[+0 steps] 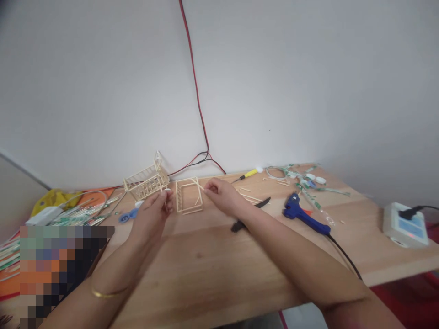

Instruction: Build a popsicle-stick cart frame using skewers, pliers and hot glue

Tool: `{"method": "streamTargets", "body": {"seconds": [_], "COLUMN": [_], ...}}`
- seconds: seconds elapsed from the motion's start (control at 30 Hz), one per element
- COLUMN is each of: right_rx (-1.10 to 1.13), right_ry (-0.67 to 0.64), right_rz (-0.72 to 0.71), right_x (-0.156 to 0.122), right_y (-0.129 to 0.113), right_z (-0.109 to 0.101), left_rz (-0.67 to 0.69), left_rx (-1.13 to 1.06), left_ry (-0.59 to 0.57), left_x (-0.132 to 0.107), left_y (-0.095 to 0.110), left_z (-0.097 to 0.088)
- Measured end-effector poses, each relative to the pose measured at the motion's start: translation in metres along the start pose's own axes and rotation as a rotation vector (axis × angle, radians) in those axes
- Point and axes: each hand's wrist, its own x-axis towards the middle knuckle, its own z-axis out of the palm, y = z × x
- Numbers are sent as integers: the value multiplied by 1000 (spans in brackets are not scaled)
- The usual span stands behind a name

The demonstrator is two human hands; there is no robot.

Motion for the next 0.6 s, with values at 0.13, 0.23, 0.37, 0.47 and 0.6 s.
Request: {"method": "streamTargets", "body": {"seconds": [0.13,0.23,0.37,0.47,0.6], "right_rx": [184,240,52,-323,-664], "right_ry": [-122,-127,-140,-73,89], "right_rz": [94,160,100,-97,-26], "right_x": [-49,-79,-96,-102,-109], "right_y": [-9,-6,7,28,67], "right_z": [10,25,22,-1,-32], "left_rz": [-170,-310,-405,-365,95], "left_rx": [146,166,143,311,805], "left_ry": [-170,-328,-415,-411,-461], "left_x": [-46,-66,-65,-56,-42], "left_y": [1,-14,-27,-29,-31], "left_z": [16,26,36,39,38]}}
